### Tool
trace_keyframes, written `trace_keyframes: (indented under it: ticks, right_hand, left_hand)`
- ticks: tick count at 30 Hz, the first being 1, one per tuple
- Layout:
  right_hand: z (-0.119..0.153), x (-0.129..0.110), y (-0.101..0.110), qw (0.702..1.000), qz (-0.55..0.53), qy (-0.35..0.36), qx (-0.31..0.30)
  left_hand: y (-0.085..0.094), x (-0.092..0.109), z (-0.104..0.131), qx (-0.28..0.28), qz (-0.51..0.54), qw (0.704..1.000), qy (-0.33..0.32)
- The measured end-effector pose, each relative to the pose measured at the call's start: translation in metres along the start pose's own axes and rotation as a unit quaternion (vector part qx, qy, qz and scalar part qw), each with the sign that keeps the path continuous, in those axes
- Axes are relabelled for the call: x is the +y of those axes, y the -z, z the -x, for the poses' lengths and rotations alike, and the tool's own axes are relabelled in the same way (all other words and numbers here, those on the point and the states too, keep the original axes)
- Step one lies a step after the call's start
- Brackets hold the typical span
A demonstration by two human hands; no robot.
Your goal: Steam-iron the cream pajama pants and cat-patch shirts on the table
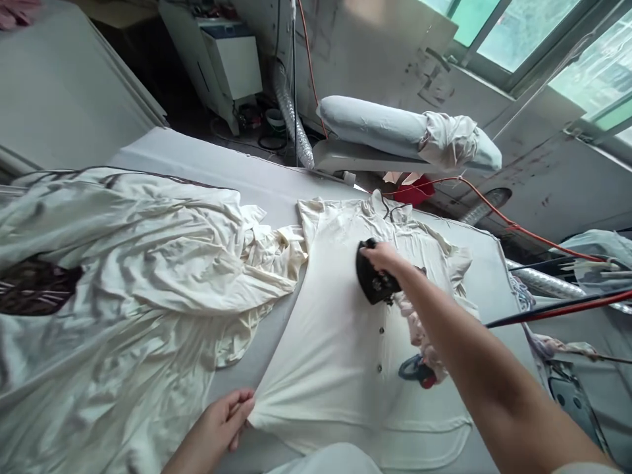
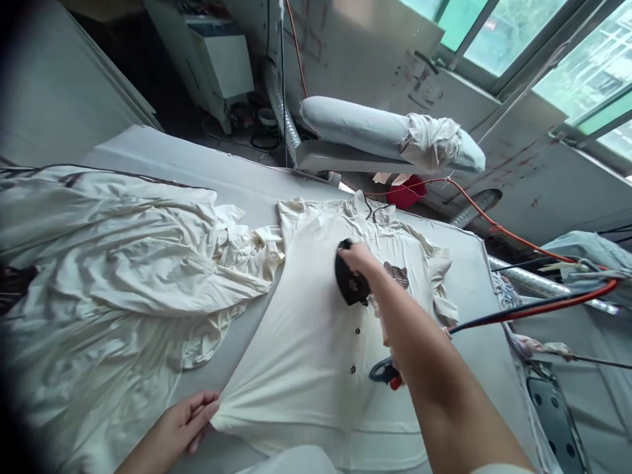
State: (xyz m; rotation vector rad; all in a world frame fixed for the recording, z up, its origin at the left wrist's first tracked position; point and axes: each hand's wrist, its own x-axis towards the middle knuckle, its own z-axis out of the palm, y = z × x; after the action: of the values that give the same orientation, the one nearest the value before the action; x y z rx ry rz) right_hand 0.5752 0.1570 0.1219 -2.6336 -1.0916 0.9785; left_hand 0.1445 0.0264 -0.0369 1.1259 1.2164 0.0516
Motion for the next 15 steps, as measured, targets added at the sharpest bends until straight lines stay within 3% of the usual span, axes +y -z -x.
trace_keyframes:
  ticks: [2, 4, 6, 8, 10, 12, 13, 15]
  right_hand:
    - [-0.02, 0.025, 0.031, 0.999, -0.018, -0.036, 0.003]
    - [-0.01, 0.049, 0.036, 0.998, -0.018, -0.048, -0.03]
    - [0.032, 0.07, 0.014, 0.992, 0.015, -0.025, -0.12]
    - [0.095, 0.092, -0.025, 0.973, 0.085, 0.05, -0.209]
    - [0.159, 0.119, -0.064, 0.961, 0.137, 0.132, -0.2]
    - [0.203, 0.154, -0.086, 0.972, 0.13, 0.117, -0.154]
    - [0.213, 0.176, -0.087, 0.983, 0.111, 0.086, -0.119]
    - [0.212, 0.225, -0.067, 0.998, 0.051, 0.019, -0.037]
  left_hand:
    - [0.005, -0.003, -0.003, 0.009, -0.06, 0.998, 0.021]
    - [0.012, 0.007, -0.008, 0.001, -0.15, 0.988, 0.028]
    - [0.017, 0.03, -0.018, 0.002, -0.242, 0.97, 0.021]
    - [0.014, 0.06, -0.032, 0.064, -0.304, 0.95, -0.006]
    - [0.001, 0.088, -0.047, 0.186, -0.323, 0.926, -0.06]
    - [-0.016, 0.106, -0.059, 0.294, -0.324, 0.891, -0.122]
    - [-0.023, 0.111, -0.062, 0.322, -0.325, 0.877, -0.148]
    - [-0.035, 0.119, -0.064, 0.329, -0.336, 0.861, -0.194]
